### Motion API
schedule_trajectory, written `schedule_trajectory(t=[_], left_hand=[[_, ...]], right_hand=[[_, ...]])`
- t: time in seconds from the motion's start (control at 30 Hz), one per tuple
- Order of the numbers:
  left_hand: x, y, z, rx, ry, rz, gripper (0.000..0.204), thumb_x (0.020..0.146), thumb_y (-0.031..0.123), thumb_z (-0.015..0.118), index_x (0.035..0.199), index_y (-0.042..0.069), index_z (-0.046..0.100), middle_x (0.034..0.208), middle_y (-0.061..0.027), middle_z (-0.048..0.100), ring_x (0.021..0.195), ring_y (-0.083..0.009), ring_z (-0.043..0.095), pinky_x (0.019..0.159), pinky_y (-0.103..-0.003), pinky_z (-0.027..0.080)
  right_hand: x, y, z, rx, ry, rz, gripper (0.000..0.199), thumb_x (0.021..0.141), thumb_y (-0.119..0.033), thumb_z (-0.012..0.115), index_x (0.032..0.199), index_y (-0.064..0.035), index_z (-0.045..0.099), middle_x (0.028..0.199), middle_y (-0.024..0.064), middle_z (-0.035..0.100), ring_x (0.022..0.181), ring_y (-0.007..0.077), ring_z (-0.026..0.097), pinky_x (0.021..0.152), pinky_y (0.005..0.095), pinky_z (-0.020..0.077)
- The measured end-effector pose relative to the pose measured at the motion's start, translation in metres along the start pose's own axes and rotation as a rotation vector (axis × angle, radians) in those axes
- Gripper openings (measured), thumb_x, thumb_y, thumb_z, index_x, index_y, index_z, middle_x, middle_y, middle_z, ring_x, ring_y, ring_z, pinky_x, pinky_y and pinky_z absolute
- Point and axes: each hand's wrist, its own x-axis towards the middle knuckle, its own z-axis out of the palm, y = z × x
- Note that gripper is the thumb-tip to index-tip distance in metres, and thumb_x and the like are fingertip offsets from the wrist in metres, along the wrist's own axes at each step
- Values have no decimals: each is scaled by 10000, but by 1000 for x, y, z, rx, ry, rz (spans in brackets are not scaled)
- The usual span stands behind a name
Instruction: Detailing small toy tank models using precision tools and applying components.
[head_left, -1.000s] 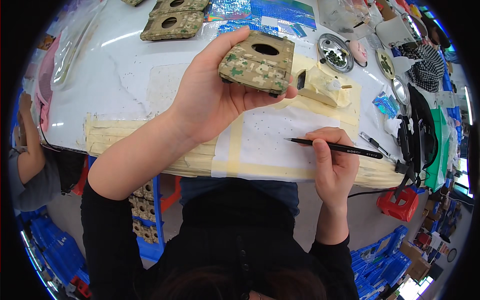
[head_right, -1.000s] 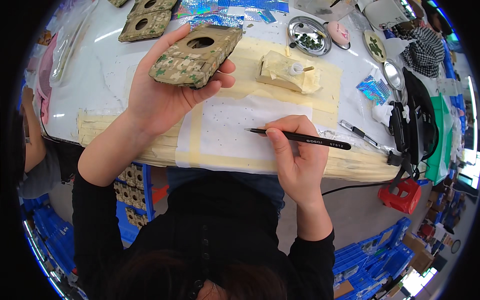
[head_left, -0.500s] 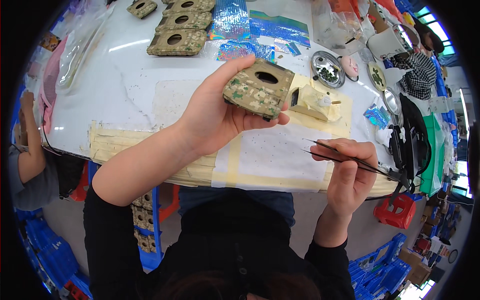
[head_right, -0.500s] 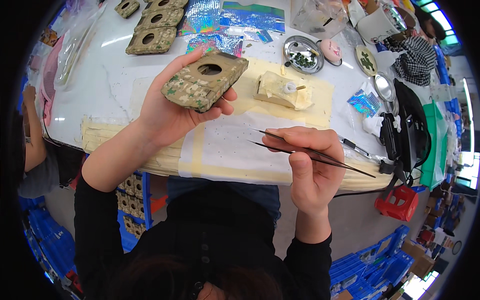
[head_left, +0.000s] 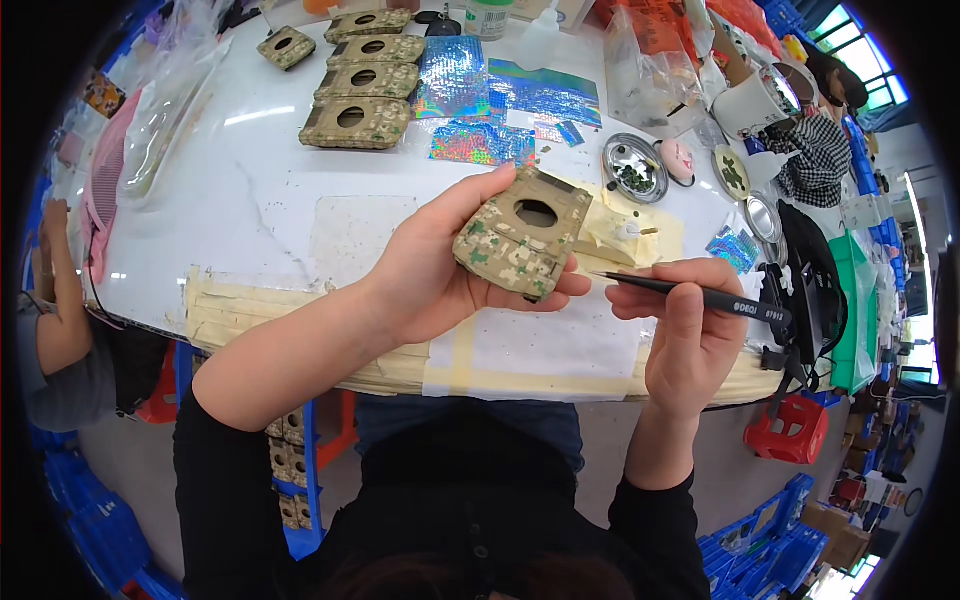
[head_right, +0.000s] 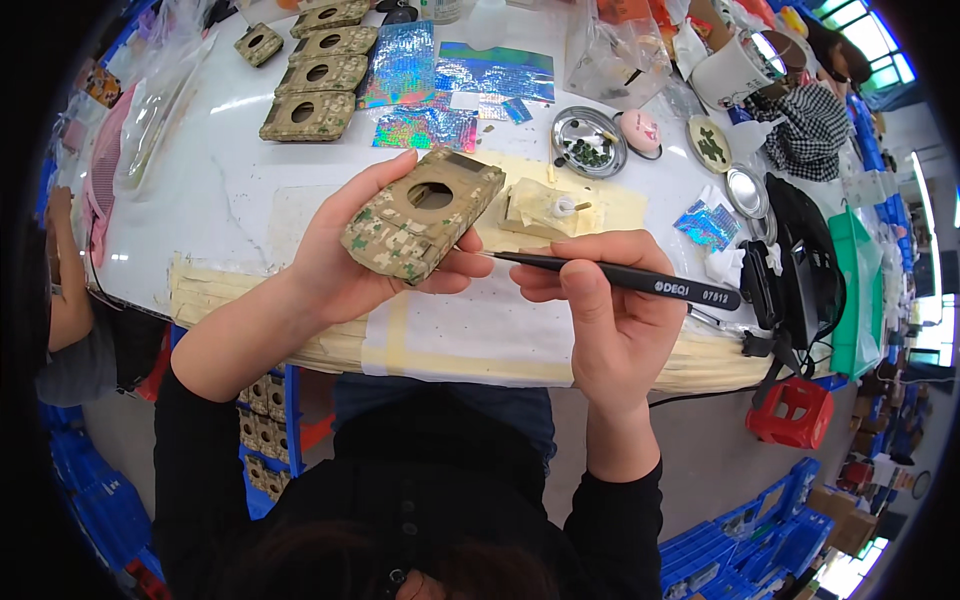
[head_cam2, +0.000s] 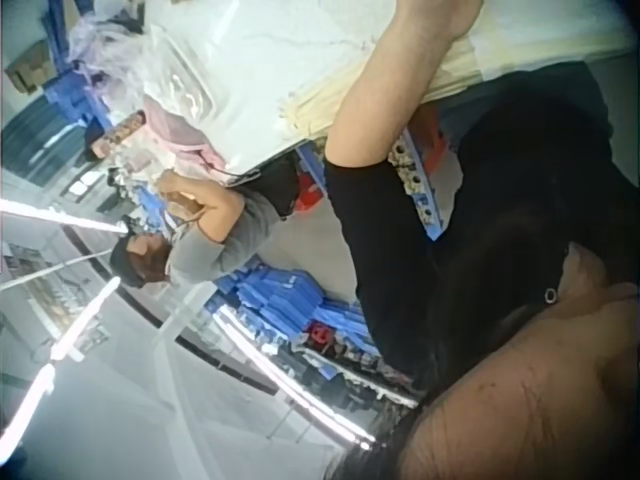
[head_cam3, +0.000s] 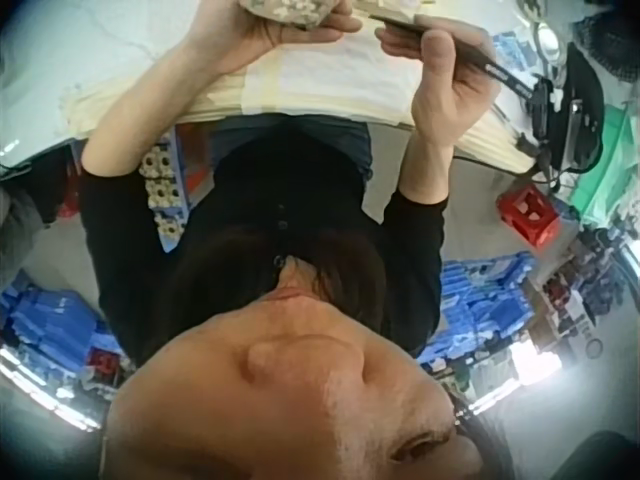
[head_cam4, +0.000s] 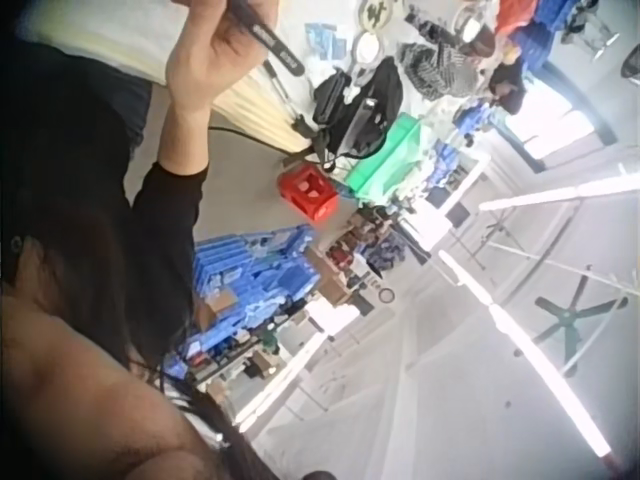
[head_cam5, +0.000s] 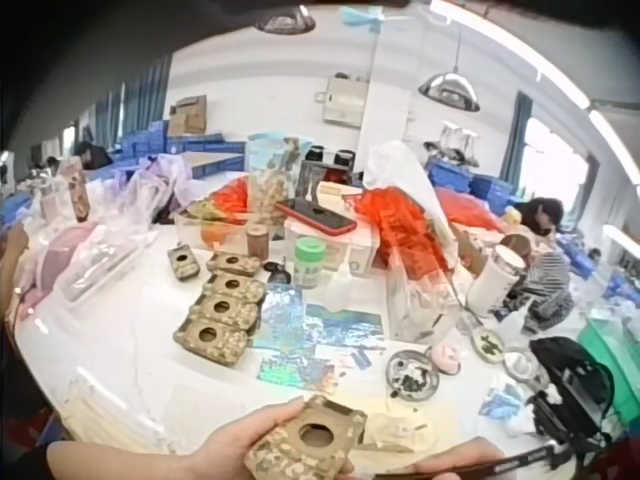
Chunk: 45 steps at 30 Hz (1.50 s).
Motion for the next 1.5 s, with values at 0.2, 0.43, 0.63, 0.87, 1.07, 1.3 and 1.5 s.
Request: schedule_trajectory(t=[0.2, 0.43, 0.63, 0.87, 1.07, 1.3, 1.5], left_hand=[[1, 0, -5, -83, -38, 5, 562, 944, 428, 301, 1172, -46, 500, 990, -204, 619, 947, -352, 620, 788, -418, 530], [2, 0, -7, -82, -66, -1, 570, 942, 441, 301, 1173, -40, 501, 972, -199, 622, 948, -349, 620, 792, -418, 530], [0, 1, -2, -4, -4, 15, 570, 938, 458, 302, 1182, -17, 501, 969, -179, 624, 929, -344, 628, 754, -402, 531], [-2, -1, 2, 74, -63, 107, 584, 937, 477, 264, 1189, 6, 500, 956, -173, 619, 907, -351, 632, 735, -393, 531], [-3, -3, 4, 155, -98, 158, 601, 937, 475, 241, 1212, -3, 482, 972, -189, 613, 901, -359, 631, 743, -394, 529], [-5, -4, 4, 188, -62, 191, 615, 930, 487, 249, 1222, -4, 476, 989, -197, 612, 909, -359, 629, 761, -401, 524], [-5, -6, 5, 247, -45, 227, 609, 931, 484, 253, 1233, -2, 461, 988, -199, 611, 915, -353, 627, 773, -398, 523]], right_hand=[[-7, -1, -2, 17, -80, 1, 192, 886, -70, 556, 1004, 58, 474, 996, 221, 601, 920, 287, 636, 767, 341, 538], [-10, 0, -6, 17, -107, -2, 191, 884, -55, 551, 1019, 53, 468, 1014, 224, 591, 936, 295, 630, 778, 340, 529], [-10, -2, -5, -2, -113, -17, 183, 879, -49, 558, 1005, 54, 476, 1018, 226, 588, 934, 295, 630, 786, 342, 527], [-8, -7, -2, -9, -75, -22, 187, 898, -90, 541, 989, 60, 475, 926, 217, 617, 878, 278, 648, 738, 332, 546], [-3, -6, 1, -13, 35, 65, 216, 940, -163, 476, 937, 52, 492, 796, 195, 633, 710, 244, 671, 611, 288, 564], [2, -7, 7, 26, 108, 230, 240, 959, -184, 431, 909, 40, 500, 761, 187, 637, 666, 234, 673, 571, 268, 558], [3, -5, 5, 80, 112, 282, 222, 958, -184, 437, 902, 20, 506, 733, 182, 642, 643, 222, 671, 548, 258, 549]])
